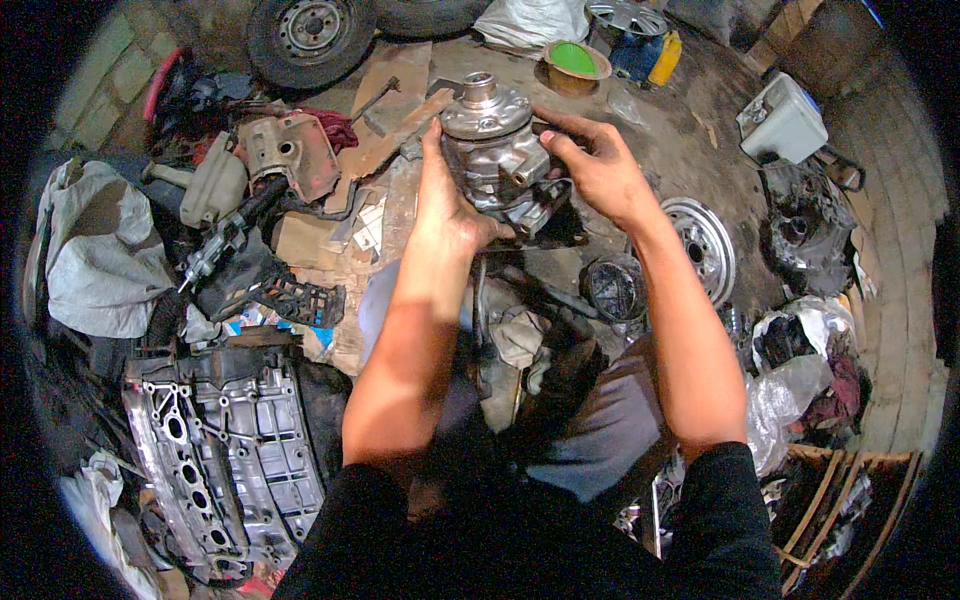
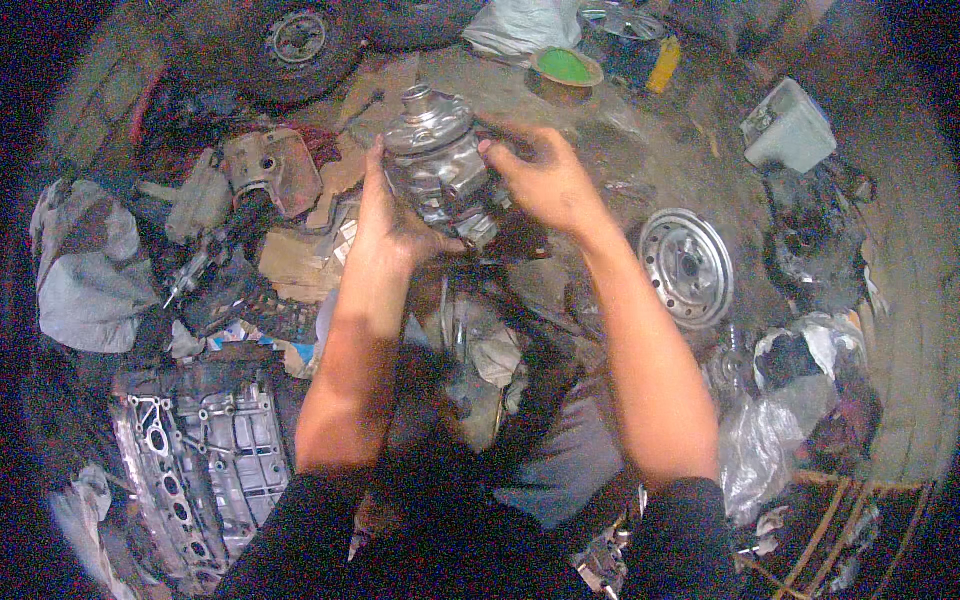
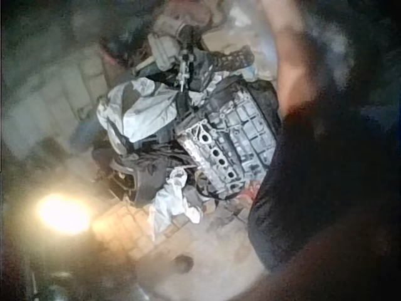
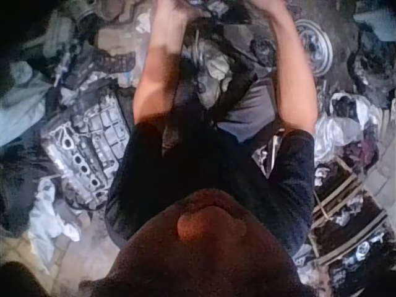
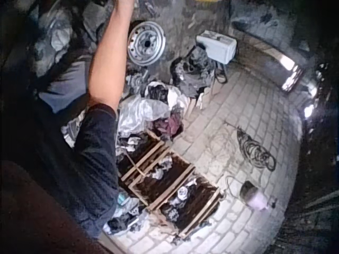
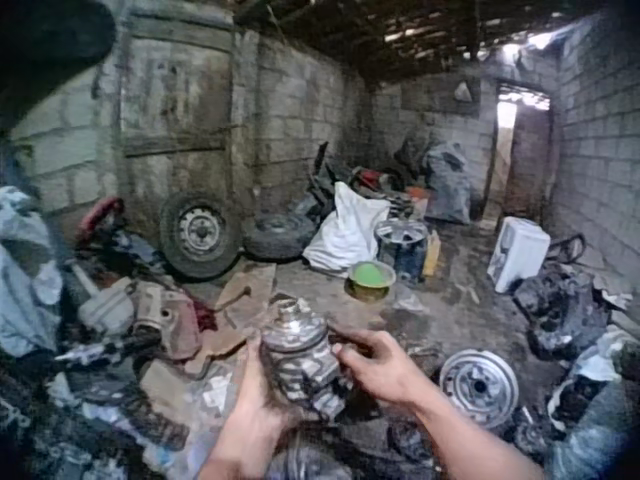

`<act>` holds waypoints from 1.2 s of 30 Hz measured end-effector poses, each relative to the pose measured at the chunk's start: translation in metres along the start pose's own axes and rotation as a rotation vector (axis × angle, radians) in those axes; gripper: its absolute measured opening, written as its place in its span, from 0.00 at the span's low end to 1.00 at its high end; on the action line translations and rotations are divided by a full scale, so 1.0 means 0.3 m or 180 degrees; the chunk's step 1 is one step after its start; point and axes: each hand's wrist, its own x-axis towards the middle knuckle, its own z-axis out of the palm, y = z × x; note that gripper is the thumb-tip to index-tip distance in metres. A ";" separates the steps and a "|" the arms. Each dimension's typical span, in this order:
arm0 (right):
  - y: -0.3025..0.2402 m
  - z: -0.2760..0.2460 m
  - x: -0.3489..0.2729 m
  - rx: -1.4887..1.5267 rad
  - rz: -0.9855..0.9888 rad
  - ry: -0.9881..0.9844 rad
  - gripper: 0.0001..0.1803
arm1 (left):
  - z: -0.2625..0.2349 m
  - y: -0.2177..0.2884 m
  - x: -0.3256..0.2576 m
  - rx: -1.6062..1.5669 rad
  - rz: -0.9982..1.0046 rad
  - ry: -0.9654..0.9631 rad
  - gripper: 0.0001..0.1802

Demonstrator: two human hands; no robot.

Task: The person sits on the floor and assembles a metallic mechanical component by joining two halves together. They rotate and align the parts, then wipe the assembly with a cloth before placing it down.

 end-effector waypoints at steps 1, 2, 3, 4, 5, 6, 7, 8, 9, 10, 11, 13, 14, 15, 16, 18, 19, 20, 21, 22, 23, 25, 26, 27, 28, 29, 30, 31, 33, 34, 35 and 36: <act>0.015 -0.002 0.000 0.0159 0.0068 0.0003 0.25 | 0.001 -0.003 0.014 0.0036 -0.0025 0.0029 0.44; 0.030 -0.005 -0.002 0.0319 0.0136 0.0006 0.24 | 0.003 -0.009 0.025 0.0073 -0.0050 0.0057 0.43; 0.045 -0.010 -0.005 0.0479 0.0204 0.0010 0.24 | 0.006 -0.018 0.035 0.0130 -0.0066 0.0135 0.43; 0.025 -0.021 -0.013 0.0467 0.0096 -0.0072 0.22 | 0.014 -0.028 0.038 0.0187 -0.0079 0.0222 0.43; 0.035 -0.032 -0.012 0.0460 0.0150 -0.0074 0.22 | 0.019 -0.038 0.042 0.0245 -0.0092 0.0309 0.43; 0.047 -0.046 -0.005 0.0453 0.0205 -0.0078 0.22 | 0.015 -0.047 0.059 0.0205 -0.0074 0.0210 0.43; 0.056 -0.059 -0.004 0.0451 0.0257 -0.0065 0.22 | 0.016 -0.056 0.074 0.0178 -0.0064 0.0104 0.43; 0.072 -0.068 0.001 0.0544 0.0313 -0.0052 0.21 | 0.017 -0.066 0.084 0.0151 -0.0054 -0.0002 0.43; 0.092 -0.073 0.009 0.0638 0.0369 -0.0038 0.21 | 0.016 -0.076 0.088 0.0212 -0.0014 0.0072 0.43; 0.104 -0.079 0.017 0.0737 0.0425 -0.0020 0.21 | 0.033 -0.078 0.080 0.0281 0.0023 0.0147 0.43; 0.115 -0.086 0.025 0.0665 0.0292 -0.0043 0.22 | 0.043 -0.080 0.078 0.0349 0.0062 0.0221 0.42; 0.121 -0.082 0.031 0.0520 0.0038 -0.0099 0.23 | -0.003 -0.077 0.114 0.0139 -0.0080 0.0014 0.41; 0.097 -0.076 0.014 0.0867 0.0330 -0.0050 0.22 | 0.015 -0.076 0.099 0.0201 -0.0044 0.0116 0.41; 0.109 -0.078 0.015 0.0854 0.0331 -0.0040 0.22 | 0.022 -0.076 0.092 0.0263 -0.0005 0.0219 0.41; 0.116 -0.084 0.025 0.0831 0.0320 -0.0031 0.22 | 0.018 -0.069 0.097 0.0122 -0.0091 0.0045 0.38; 0.137 -0.093 0.041 0.0810 0.0201 -0.0057 0.21 | 0.013 -0.073 0.090 0.0133 -0.0053 0.0005 0.36; 0.156 -0.097 0.048 0.0744 0.0294 0.0023 0.21 | 0.022 -0.074 0.086 0.0136 -0.0042 -0.0031 0.36; 0.174 -0.098 0.054 0.0680 0.0385 0.0101 0.21 | 0.026 -0.073 0.082 0.0111 0.0003 0.0110 0.33; 0.190 -0.101 0.060 0.0616 0.0476 0.0178 0.21 | 0.023 -0.071 0.081 0.0128 -0.0047 0.0142 0.33; 0.199 -0.102 0.067 0.0716 0.0549 0.0185 0.21 | 0.019 -0.068 0.079 0.0141 -0.0094 0.0174 0.33; 0.208 -0.104 0.073 0.0817 0.0621 0.0191 0.20 | 0.019 -0.067 0.074 0.0155 -0.0140 0.0206 0.32; 0.202 -0.114 0.071 0.0952 0.0712 0.0115 0.20 | 0.042 -0.066 0.041 0.0300 -0.0115 0.0241 0.32; 0.186 -0.128 0.067 0.0986 0.0730 0.0032 0.19 | 0.050 -0.066 0.022 0.0370 -0.0100 0.0268 0.33; 0.171 -0.134 0.063 0.1020 0.0748 -0.0052 0.19 | 0.041 -0.067 0.013 0.0384 -0.0104 0.0215 0.34; 0.153 -0.136 0.053 0.1123 0.0779 0.0047 0.19 | 0.039 -0.066 0.007 0.0403 -0.0109 0.0141 0.36; 0.153 -0.137 0.051 0.1088 0.0758 0.0088 0.19 | 0.037 -0.065 0.000 0.0422 -0.0115 0.0067 0.37; 0.157 -0.141 0.047 0.1053 0.0738 0.0128 0.20 | 0.040 -0.063 -0.009 0.0402 -0.0219 0.0248 0.40; 0.158 -0.144 0.044 0.1020 0.0720 0.0171 0.20 | 0.045 -0.059 -0.019 0.0385 -0.0325 0.0431 0.43; 0.159 -0.153 0.036 0.1090 0.0826 0.0146 0.21 | 0.023 -0.051 -0.031 0.0525 -0.0508 0.0432 0.48; 0.150 -0.153 0.034 0.1123 0.0872 0.0118 0.21 | -0.002 -0.041 -0.038 0.0677 -0.0568 0.0254 0.51; 0.141 -0.153 0.028 0.1006 0.0804 0.0080 0.22 | -0.020 -0.036 -0.046 0.0829 -0.0628 0.0074 0.54; 0.131 -0.154 0.018 0.0888 0.0735 0.0044 0.22 | -0.034 -0.035 -0.058 0.1253 -0.0502 0.0291 0.53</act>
